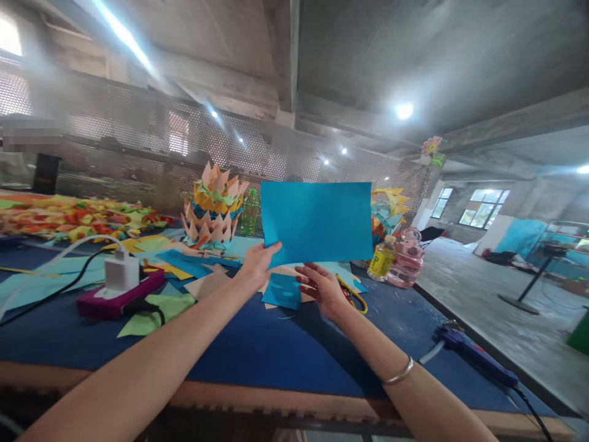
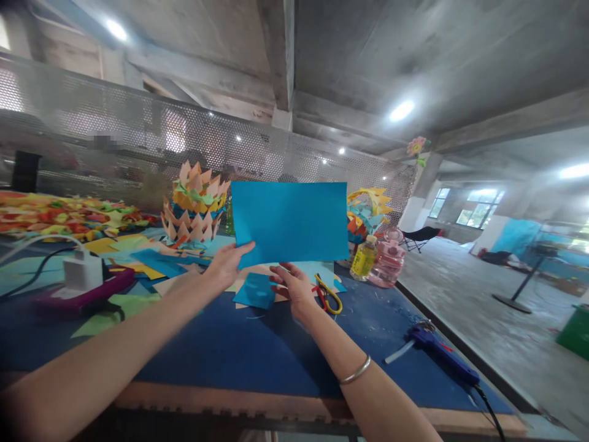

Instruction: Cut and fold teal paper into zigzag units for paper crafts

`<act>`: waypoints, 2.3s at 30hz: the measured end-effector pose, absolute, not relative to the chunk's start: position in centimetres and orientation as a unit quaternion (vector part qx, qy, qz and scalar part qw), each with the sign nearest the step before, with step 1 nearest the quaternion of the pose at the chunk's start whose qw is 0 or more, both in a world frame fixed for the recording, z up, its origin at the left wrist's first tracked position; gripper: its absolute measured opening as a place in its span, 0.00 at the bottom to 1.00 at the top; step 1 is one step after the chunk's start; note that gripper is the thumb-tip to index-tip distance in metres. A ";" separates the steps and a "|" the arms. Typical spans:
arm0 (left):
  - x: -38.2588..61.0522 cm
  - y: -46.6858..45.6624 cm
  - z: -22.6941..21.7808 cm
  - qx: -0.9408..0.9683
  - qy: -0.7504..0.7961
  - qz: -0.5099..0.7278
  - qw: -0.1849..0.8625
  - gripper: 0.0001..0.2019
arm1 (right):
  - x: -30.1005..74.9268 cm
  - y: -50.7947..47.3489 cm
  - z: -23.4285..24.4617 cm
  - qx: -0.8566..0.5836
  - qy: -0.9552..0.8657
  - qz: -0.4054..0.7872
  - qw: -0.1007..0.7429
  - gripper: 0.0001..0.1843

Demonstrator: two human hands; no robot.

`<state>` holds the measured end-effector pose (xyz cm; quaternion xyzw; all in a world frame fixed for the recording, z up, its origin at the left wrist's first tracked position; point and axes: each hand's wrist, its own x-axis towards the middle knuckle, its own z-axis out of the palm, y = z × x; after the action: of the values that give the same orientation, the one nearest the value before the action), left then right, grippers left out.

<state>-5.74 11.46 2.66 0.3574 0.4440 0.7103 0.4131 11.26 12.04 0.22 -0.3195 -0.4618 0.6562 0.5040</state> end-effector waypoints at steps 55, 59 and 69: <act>-5.6 9.2 7.8 0.839 0.497 -0.071 0.208 0.19 | 21.0 9.8 -0.7 -0.417 -0.785 0.362 0.282 0.25; -6.3 11.6 6.6 0.837 0.478 -0.078 0.254 0.16 | 20.9 10.6 -0.8 -0.447 -0.792 0.318 0.267 0.27; -5.6 10.9 6.5 0.822 0.517 -0.081 0.224 0.12 | 20.0 11.0 -0.3 -0.497 -0.826 0.166 0.205 0.18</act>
<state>-5.61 10.85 6.52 0.8219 0.5175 -0.0812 0.2237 20.04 11.02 -0.33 -0.4970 -0.8265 0.1663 0.2055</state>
